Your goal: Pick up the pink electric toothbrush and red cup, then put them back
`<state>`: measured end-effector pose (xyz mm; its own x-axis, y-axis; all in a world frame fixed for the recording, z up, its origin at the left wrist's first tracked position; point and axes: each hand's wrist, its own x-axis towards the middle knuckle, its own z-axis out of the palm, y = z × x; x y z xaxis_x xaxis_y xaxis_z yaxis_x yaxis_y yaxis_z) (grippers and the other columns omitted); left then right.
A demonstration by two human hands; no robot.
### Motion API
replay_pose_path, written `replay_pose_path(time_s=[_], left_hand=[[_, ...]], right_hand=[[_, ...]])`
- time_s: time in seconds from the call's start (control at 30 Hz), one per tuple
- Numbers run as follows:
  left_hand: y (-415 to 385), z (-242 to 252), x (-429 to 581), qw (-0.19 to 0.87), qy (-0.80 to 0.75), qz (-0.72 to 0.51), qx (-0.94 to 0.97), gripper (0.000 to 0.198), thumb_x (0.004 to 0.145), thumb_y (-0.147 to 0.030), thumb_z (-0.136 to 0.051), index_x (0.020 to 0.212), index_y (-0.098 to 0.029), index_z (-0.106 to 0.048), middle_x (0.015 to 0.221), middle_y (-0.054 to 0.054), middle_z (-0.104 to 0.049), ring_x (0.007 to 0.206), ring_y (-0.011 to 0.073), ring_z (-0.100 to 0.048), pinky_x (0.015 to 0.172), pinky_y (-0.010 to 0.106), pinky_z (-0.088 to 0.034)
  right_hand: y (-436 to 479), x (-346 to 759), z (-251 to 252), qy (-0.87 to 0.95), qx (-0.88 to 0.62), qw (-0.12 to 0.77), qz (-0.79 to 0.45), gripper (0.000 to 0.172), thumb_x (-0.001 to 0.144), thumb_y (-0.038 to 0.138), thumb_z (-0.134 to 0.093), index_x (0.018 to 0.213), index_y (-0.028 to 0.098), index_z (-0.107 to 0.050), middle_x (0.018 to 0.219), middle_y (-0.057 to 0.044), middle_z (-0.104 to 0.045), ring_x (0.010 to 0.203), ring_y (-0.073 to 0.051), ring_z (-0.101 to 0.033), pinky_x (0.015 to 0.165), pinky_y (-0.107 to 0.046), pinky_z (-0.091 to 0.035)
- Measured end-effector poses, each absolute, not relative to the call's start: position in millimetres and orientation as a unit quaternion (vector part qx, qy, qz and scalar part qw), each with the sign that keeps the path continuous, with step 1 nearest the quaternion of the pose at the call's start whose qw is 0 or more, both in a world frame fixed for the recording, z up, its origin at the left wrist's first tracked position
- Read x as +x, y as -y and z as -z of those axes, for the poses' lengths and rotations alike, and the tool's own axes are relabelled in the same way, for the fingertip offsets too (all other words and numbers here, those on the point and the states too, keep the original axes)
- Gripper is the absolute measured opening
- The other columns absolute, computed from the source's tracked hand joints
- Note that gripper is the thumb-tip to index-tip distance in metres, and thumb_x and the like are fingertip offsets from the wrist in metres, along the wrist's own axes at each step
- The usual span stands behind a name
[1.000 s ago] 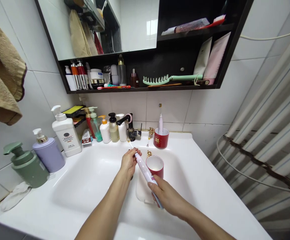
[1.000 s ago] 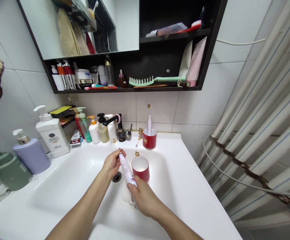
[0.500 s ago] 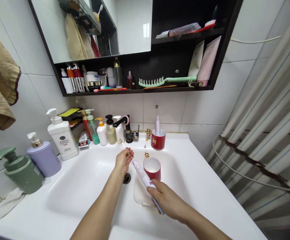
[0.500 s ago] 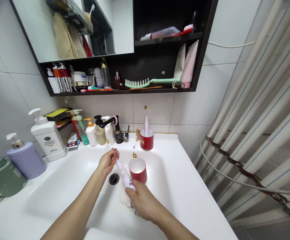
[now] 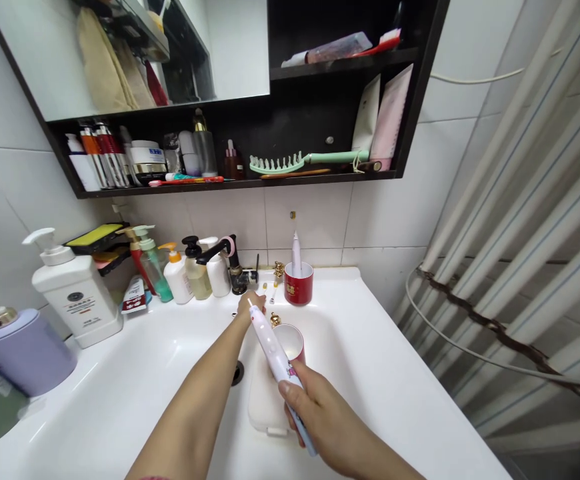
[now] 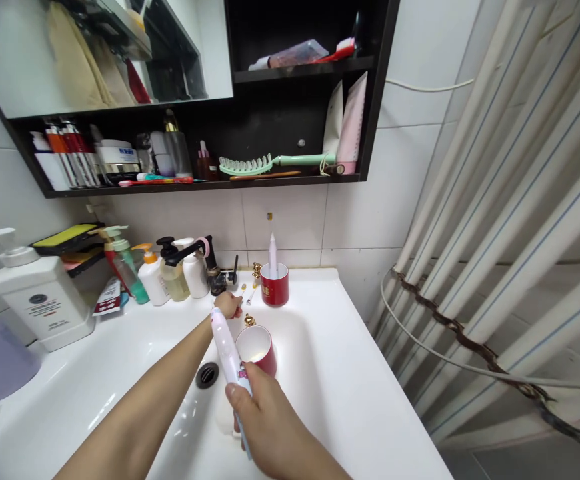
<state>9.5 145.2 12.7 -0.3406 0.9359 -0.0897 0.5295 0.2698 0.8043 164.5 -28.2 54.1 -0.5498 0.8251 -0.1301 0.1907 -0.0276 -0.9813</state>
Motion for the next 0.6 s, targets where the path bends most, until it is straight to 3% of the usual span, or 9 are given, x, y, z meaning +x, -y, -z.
replay_pose_path(time_s=[0.17, 0.3, 0.47, 0.6], left_hand=[[-148.2, -18.0, 9.7, 0.202, -0.761, -0.308, 0.534, 0.017, 0.060, -0.031, -0.048, 0.055, -0.015, -0.050, 0.066, 0.010, -0.059, 0.080, 0.0219, -0.052, 0.067, 0.030, -0.035], [-142.2, -22.4, 27.4, 0.158, -0.745, -0.308, 0.571, 0.016, 0.059, -0.027, -0.051, 0.070, -0.014, -0.053, 0.089, 0.013, -0.055, 0.092, 0.0249, -0.045, 0.075, 0.034, -0.030], [-140.3, -25.2, 46.3, 0.188, -0.736, -0.337, 0.556, 0.013, 0.058, -0.006, -0.049, 0.069, -0.010, -0.054, 0.087, 0.017, -0.054, 0.094, 0.0255, -0.044, 0.077, 0.034, -0.029], [-132.8, -32.4, 35.8, 0.253, -0.724, -0.399, 0.503, 0.008, 0.059, -0.005, -0.049, 0.063, -0.010, -0.053, 0.080, 0.014, -0.056, 0.089, 0.0229, -0.047, 0.074, 0.031, -0.033]], right_hand=[[26.9, 165.5, -55.0, 0.645, -0.398, 0.269, -0.594, 0.018, 0.074, 0.033, -0.032, 0.069, 0.017, -0.035, 0.053, 0.004, -0.041, 0.042, -0.005, -0.038, 0.039, -0.017, -0.033], [28.8, 165.6, -56.0, 0.646, -0.396, 0.278, -0.591, 0.019, 0.075, 0.035, -0.031, 0.067, 0.017, -0.034, 0.054, 0.004, -0.041, 0.042, -0.005, -0.038, 0.040, -0.017, -0.033], [28.7, 165.5, -55.3, 0.644, -0.385, 0.288, -0.594, 0.022, 0.074, 0.038, -0.031, 0.068, 0.017, -0.033, 0.053, 0.004, -0.038, 0.042, -0.004, -0.036, 0.039, -0.017, -0.033], [23.1, 166.6, -50.6, 0.656, -0.394, 0.300, -0.570, 0.022, 0.073, 0.038, -0.032, 0.070, 0.017, -0.035, 0.053, 0.005, -0.037, 0.043, -0.005, -0.036, 0.039, -0.017, -0.032]])
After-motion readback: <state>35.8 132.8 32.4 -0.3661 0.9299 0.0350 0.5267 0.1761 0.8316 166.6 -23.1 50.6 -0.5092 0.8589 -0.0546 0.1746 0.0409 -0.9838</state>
